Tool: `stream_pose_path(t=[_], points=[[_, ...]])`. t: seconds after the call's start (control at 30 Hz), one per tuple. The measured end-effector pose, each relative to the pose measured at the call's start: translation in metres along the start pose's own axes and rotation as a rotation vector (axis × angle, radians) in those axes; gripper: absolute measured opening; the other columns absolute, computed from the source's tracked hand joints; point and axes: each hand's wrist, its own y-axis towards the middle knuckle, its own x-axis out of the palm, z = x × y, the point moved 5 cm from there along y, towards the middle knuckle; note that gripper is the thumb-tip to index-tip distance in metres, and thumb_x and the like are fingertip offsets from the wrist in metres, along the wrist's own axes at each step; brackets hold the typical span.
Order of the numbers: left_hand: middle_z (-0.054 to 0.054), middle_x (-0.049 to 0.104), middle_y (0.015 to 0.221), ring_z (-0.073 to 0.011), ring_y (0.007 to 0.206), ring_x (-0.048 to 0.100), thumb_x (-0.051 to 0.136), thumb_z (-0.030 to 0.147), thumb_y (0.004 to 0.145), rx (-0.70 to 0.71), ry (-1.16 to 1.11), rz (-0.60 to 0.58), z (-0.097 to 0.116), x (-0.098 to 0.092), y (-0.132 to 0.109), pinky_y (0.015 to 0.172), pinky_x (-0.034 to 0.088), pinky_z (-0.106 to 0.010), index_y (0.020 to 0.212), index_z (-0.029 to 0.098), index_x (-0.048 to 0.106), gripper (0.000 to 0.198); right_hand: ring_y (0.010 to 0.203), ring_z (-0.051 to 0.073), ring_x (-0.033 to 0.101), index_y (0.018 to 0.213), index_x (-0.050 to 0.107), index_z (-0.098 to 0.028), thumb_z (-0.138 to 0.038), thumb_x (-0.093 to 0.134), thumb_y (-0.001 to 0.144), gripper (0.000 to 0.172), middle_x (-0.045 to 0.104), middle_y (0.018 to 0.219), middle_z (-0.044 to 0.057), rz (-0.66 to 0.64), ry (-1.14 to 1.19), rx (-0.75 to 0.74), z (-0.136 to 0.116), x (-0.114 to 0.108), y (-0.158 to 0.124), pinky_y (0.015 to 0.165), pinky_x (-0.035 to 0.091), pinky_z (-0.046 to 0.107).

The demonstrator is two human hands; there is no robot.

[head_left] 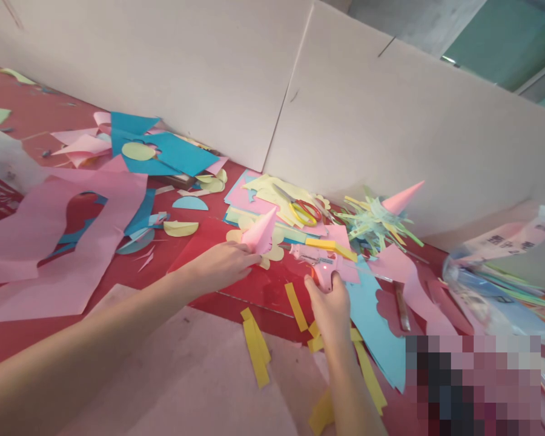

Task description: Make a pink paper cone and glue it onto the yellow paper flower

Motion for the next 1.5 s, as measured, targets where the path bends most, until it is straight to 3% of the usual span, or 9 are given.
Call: stream_pose_path(t=[0.1, 0.27, 0.37, 0.47, 0.63, 0.87, 0.97, 1.1, 1.5], points=[[-0.008, 0.069, 0.097, -0.0202, 0.088, 0.066, 0.052, 0.016, 0.087, 0.079, 0.097, -0.032, 0.006, 0.000, -0.001, 0.080, 0.050, -0.030, 0.109, 0.021, 0.061, 0.025, 0.079, 0.025, 0.062, 0.096, 0.061, -0.019, -0.039, 0.062, 0.064, 0.037, 0.069, 0.086, 0.006, -0.002, 0.010, -0.006, -0.001, 0.001, -0.001, 0.071, 0.045, 0.035], [-0.007, 0.067, 0.114, -0.0168, 0.098, 0.064, 0.042, 0.017, 0.094, 0.265, 0.141, 0.299, 0.025, -0.017, -0.005, 0.089, 0.047, -0.032, 0.099, 0.021, 0.062, 0.021, 0.069, 0.021, 0.060, 0.093, 0.060, -0.021, -0.042, 0.061, 0.067, 0.033, 0.066, 0.076, 0.002, 0.011, 0.018, 0.012, 0.000, 0.001, -0.005, 0.065, 0.044, 0.031], [-0.006, 0.071, 0.098, -0.0148, 0.087, 0.064, 0.042, 0.021, 0.095, 0.170, 0.129, 0.520, 0.024, -0.029, -0.009, 0.079, 0.048, -0.028, 0.094, 0.019, 0.062, 0.020, 0.062, 0.019, 0.057, 0.090, 0.060, -0.020, -0.042, 0.061, 0.067, 0.032, 0.062, 0.068, 0.000, 0.018, 0.024, 0.030, 0.002, 0.000, -0.004, 0.060, 0.043, 0.030], [-0.004, 0.070, 0.077, -0.0144, 0.072, 0.063, 0.043, 0.021, 0.094, 0.060, 0.174, 0.571, 0.015, -0.031, -0.011, 0.069, 0.047, -0.027, 0.083, 0.018, 0.063, 0.022, 0.066, 0.020, 0.058, 0.092, 0.060, -0.020, -0.041, 0.062, 0.065, 0.034, 0.064, 0.073, 0.001, 0.007, 0.018, 0.017, 0.003, 0.000, -0.002, 0.062, 0.044, 0.030], [-0.001, 0.061, 0.056, -0.0130, 0.055, 0.057, 0.044, 0.022, 0.092, -0.001, 0.257, 0.535, 0.005, -0.026, -0.010, 0.059, 0.043, -0.026, 0.063, 0.017, 0.058, 0.033, 0.065, 0.020, 0.058, 0.093, 0.060, -0.020, -0.041, 0.062, 0.065, 0.035, 0.063, 0.070, 0.001, -0.008, 0.023, -0.003, 0.003, -0.001, 0.000, 0.061, 0.044, 0.030], [-0.006, 0.071, 0.099, -0.0155, 0.092, 0.065, 0.039, 0.025, 0.097, 0.320, 0.125, 0.229, 0.023, -0.007, -0.002, 0.080, 0.048, -0.027, 0.100, 0.018, 0.064, 0.026, 0.055, 0.017, 0.052, 0.091, 0.061, -0.019, -0.042, 0.062, 0.065, 0.035, 0.057, 0.061, -0.002, 0.017, 0.074, -0.024, 0.006, 0.001, 0.001, 0.053, 0.041, 0.027], [-0.009, 0.067, 0.116, -0.0192, 0.105, 0.061, 0.042, 0.029, 0.096, 0.285, 0.191, 0.140, 0.025, 0.003, 0.000, 0.085, 0.046, -0.031, 0.111, 0.018, 0.060, 0.026, 0.054, 0.016, 0.052, 0.093, 0.062, -0.019, -0.043, 0.062, 0.065, 0.037, 0.056, 0.061, -0.002, 0.026, 0.086, -0.012, 0.007, 0.001, 0.001, 0.053, 0.042, 0.027], [-0.008, 0.062, 0.125, -0.0213, 0.105, 0.060, 0.050, 0.038, 0.093, 0.212, 0.289, 0.040, 0.029, 0.013, 0.002, 0.086, 0.044, -0.033, 0.121, 0.018, 0.054, 0.035, 0.054, 0.016, 0.053, 0.098, 0.061, -0.020, -0.043, 0.061, 0.066, 0.039, 0.056, 0.062, -0.003, -0.012, 0.096, -0.008, 0.006, 0.002, 0.000, 0.054, 0.043, 0.028], [-0.009, 0.068, 0.102, -0.0217, 0.099, 0.060, 0.055, 0.038, 0.089, 0.086, 0.353, -0.061, 0.032, 0.015, 0.011, 0.085, 0.040, -0.034, 0.115, 0.017, 0.058, 0.033, 0.055, 0.016, 0.052, 0.097, 0.061, -0.020, -0.043, 0.061, 0.066, 0.039, 0.056, 0.063, -0.002, -0.016, 0.082, 0.013, 0.007, 0.004, -0.001, 0.052, 0.042, 0.027]])
